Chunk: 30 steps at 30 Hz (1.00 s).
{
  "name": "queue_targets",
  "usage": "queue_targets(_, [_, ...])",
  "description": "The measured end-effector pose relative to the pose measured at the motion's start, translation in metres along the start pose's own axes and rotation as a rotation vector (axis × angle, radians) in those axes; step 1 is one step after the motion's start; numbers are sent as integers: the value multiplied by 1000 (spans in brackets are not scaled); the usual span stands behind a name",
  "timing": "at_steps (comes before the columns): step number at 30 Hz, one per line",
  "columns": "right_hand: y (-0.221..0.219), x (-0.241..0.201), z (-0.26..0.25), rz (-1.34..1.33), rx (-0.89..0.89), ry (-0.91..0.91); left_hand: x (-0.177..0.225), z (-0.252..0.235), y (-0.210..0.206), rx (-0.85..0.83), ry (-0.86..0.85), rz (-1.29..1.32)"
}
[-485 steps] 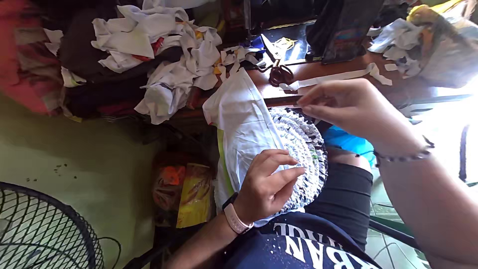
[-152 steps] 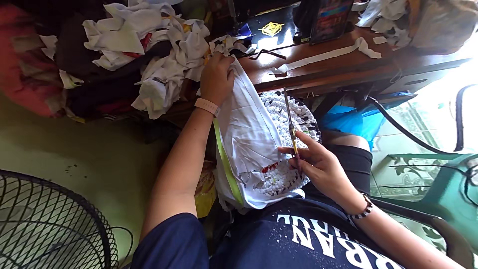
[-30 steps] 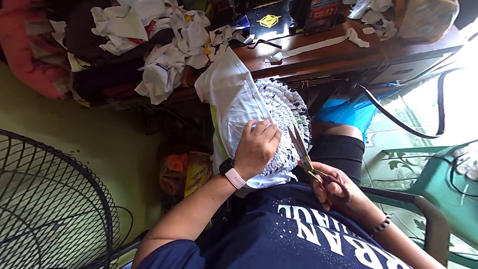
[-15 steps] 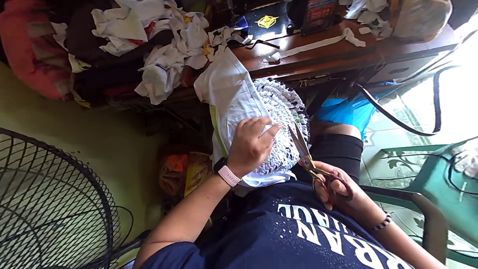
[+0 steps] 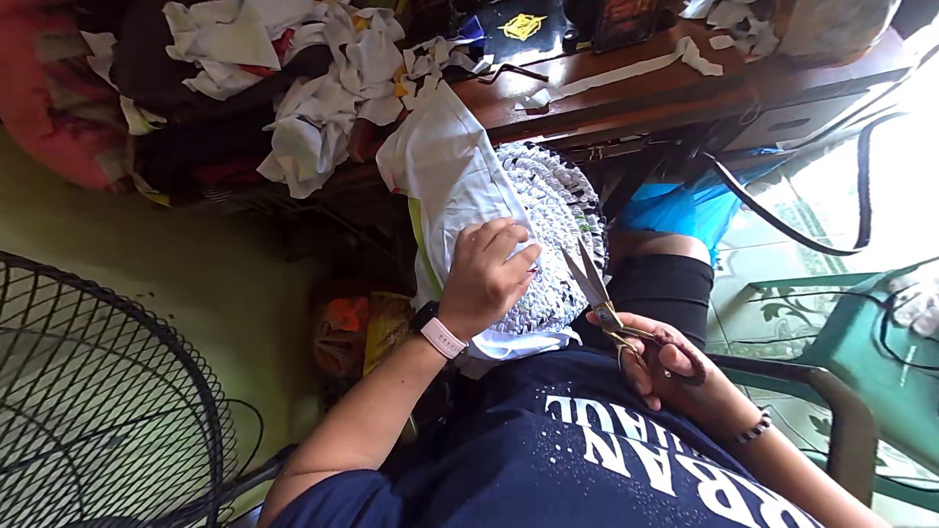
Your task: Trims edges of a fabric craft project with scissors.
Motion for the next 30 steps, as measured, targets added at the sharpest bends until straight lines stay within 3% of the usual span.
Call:
queue_targets(9, [1,4,0,5,-36,-48,16,-8,-21,-135,-124,-113])
queue_targets(30, [1,5,2,-18,-43,-43,19,-18,-28,-115,-116,-160])
Point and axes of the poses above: each hand's wrist, its own z-axis away from the middle knuckle, its own y-axis out of the back of the hand, x = y × z, the point moved 10 cm from there along -z, towards the middle knuckle, and after that the axes turned 7 degrees about x, right-handed, at the moved point
